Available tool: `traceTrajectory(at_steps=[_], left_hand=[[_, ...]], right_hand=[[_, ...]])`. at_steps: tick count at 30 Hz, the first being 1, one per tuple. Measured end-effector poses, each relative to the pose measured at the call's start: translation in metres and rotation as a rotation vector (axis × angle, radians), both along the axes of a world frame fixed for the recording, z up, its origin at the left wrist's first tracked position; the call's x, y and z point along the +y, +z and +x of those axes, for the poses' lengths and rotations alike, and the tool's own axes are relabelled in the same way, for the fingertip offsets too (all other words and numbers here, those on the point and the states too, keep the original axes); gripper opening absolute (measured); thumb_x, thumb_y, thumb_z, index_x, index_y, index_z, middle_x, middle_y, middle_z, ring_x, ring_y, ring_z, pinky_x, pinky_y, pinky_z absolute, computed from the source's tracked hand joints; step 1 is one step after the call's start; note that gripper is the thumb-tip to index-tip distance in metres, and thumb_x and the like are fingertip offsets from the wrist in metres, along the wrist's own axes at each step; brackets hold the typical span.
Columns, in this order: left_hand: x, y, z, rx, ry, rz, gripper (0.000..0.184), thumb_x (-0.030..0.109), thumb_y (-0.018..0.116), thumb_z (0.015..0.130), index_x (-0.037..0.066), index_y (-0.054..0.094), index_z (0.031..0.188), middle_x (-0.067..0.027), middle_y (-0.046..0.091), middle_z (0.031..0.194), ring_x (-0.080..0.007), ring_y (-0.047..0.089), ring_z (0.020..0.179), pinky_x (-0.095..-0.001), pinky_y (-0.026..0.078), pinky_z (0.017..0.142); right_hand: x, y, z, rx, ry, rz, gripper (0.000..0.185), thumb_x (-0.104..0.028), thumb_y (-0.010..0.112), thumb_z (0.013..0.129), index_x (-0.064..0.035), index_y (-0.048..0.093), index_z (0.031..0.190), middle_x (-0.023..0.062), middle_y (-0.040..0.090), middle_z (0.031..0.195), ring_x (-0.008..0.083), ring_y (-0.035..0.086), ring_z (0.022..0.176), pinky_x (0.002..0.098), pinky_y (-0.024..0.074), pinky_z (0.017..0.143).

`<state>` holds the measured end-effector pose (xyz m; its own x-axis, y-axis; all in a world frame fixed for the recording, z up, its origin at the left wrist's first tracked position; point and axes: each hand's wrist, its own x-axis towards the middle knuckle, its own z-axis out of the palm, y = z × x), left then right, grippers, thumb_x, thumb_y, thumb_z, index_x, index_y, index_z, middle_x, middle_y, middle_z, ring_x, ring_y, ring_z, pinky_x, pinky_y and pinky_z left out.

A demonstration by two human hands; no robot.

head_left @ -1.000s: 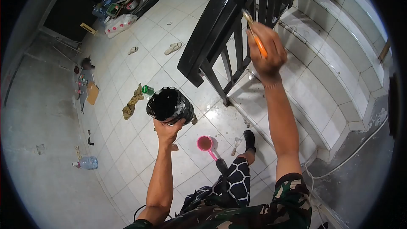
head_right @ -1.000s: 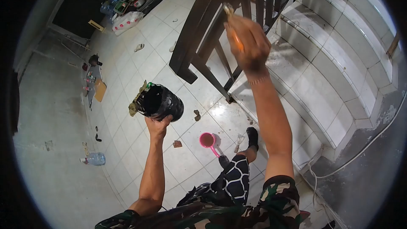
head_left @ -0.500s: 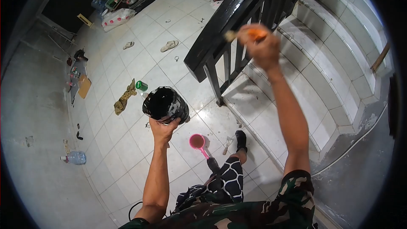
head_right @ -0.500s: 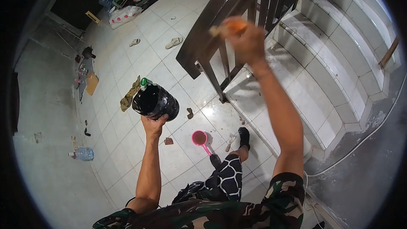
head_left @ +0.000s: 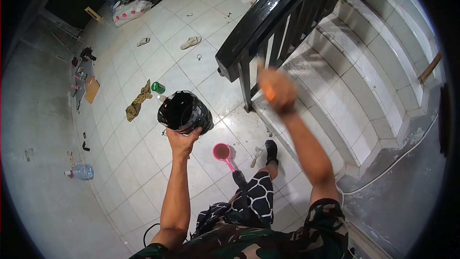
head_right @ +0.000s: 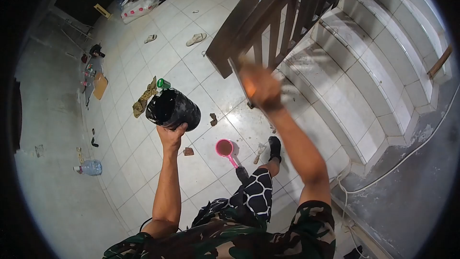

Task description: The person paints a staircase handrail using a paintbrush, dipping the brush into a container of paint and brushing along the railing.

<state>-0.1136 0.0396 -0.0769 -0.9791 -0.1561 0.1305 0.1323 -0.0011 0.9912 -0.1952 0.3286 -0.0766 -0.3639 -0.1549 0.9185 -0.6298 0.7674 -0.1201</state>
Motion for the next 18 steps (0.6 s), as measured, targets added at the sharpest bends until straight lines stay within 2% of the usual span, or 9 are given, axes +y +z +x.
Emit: traceTrajectory(at_steps=[3,5,7,9,11,13,15,16,18], left_hand=[[-0.005,0.001,0.001,-0.007,0.008,-0.021,0.074,0.008,0.081,0.055,-0.001,0.046,0.120,-0.0102,0.056,0.112,-0.0197,0.057,0.100,-0.0325,0.048,0.088],[-0.010,0.002,0.002,-0.020,0.008,-0.022,0.074,0.008,0.081,0.055,-0.001,0.045,0.120,-0.0102,0.056,0.112,-0.0198,0.058,0.099,-0.0325,0.048,0.088],[-0.012,0.000,0.002,0.061,0.032,-0.032,0.067,0.005,0.079,0.057,-0.001,0.048,0.116,-0.0097,0.059,0.106,-0.0209,0.060,0.095,-0.0339,0.050,0.086],[-0.012,0.002,0.005,0.043,0.027,-0.031,0.068,0.006,0.079,0.057,-0.001,0.048,0.117,-0.0097,0.059,0.106,-0.0208,0.060,0.095,-0.0340,0.050,0.086],[-0.015,0.007,0.008,0.018,0.000,-0.052,0.068,0.007,0.080,0.057,-0.001,0.048,0.117,-0.0097,0.059,0.106,-0.0208,0.060,0.095,-0.0341,0.050,0.086],[-0.015,0.008,0.007,0.031,-0.007,-0.054,0.063,0.004,0.077,0.057,-0.003,0.050,0.114,-0.0103,0.059,0.106,-0.0195,0.060,0.093,-0.0322,0.049,0.085],[-0.018,0.007,0.008,0.019,-0.013,-0.076,0.062,0.003,0.077,0.057,-0.003,0.050,0.113,-0.0103,0.059,0.105,-0.0192,0.060,0.093,-0.0319,0.049,0.085],[-0.020,0.007,0.008,0.014,-0.005,-0.087,0.062,0.003,0.077,0.058,-0.003,0.050,0.113,-0.0102,0.059,0.105,-0.0188,0.060,0.093,-0.0316,0.049,0.084],[-0.024,0.004,0.007,0.009,-0.009,-0.103,0.061,0.003,0.077,0.058,-0.003,0.050,0.113,-0.0102,0.059,0.104,-0.0187,0.060,0.092,-0.0316,0.049,0.084]], right_hand=[[-0.041,-0.019,0.052,-0.199,0.342,-0.010,0.014,-0.003,0.064,0.074,-0.0021,0.062,0.087,0.0099,0.063,0.086,0.0234,0.065,0.079,0.0319,0.0546,0.072],[-0.025,-0.004,0.047,-0.114,0.439,-0.156,0.012,-0.004,0.064,0.075,-0.0019,0.062,0.087,0.0101,0.064,0.086,0.0229,0.065,0.078,0.0311,0.0543,0.071],[0.001,-0.002,0.030,-0.069,0.038,-0.225,0.012,-0.006,0.065,0.077,-0.0020,0.062,0.088,0.0110,0.065,0.088,0.0238,0.065,0.078,0.0316,0.0539,0.069],[-0.001,0.022,0.001,0.017,-0.251,-0.546,0.019,-0.004,0.070,0.074,-0.0053,0.064,0.091,0.0091,0.066,0.088,0.0230,0.064,0.075,0.0314,0.0513,0.067],[-0.013,0.002,-0.011,0.012,-0.231,-0.524,0.020,-0.005,0.071,0.074,-0.0053,0.063,0.093,0.0094,0.066,0.088,0.0245,0.064,0.077,0.0313,0.0508,0.067],[-0.041,-0.021,0.009,-0.027,-0.234,-0.366,0.016,-0.004,0.067,0.077,-0.0038,0.062,0.092,0.0108,0.065,0.092,0.0263,0.064,0.081,0.0321,0.0514,0.072],[-0.073,-0.057,0.035,-0.105,-0.124,-0.415,0.015,-0.004,0.066,0.077,-0.0026,0.060,0.091,0.0126,0.065,0.092,0.0288,0.065,0.086,0.0338,0.0525,0.076],[-0.083,-0.056,0.048,-0.102,0.044,-0.463,0.017,0.001,0.070,0.073,-0.0002,0.063,0.088,0.0122,0.064,0.091,0.0267,0.065,0.085,0.0323,0.0540,0.074],[-0.082,-0.061,0.057,-0.062,0.008,-0.521,0.018,0.002,0.071,0.071,0.0007,0.061,0.086,0.0120,0.064,0.091,0.0270,0.065,0.084,0.0317,0.0546,0.072]])
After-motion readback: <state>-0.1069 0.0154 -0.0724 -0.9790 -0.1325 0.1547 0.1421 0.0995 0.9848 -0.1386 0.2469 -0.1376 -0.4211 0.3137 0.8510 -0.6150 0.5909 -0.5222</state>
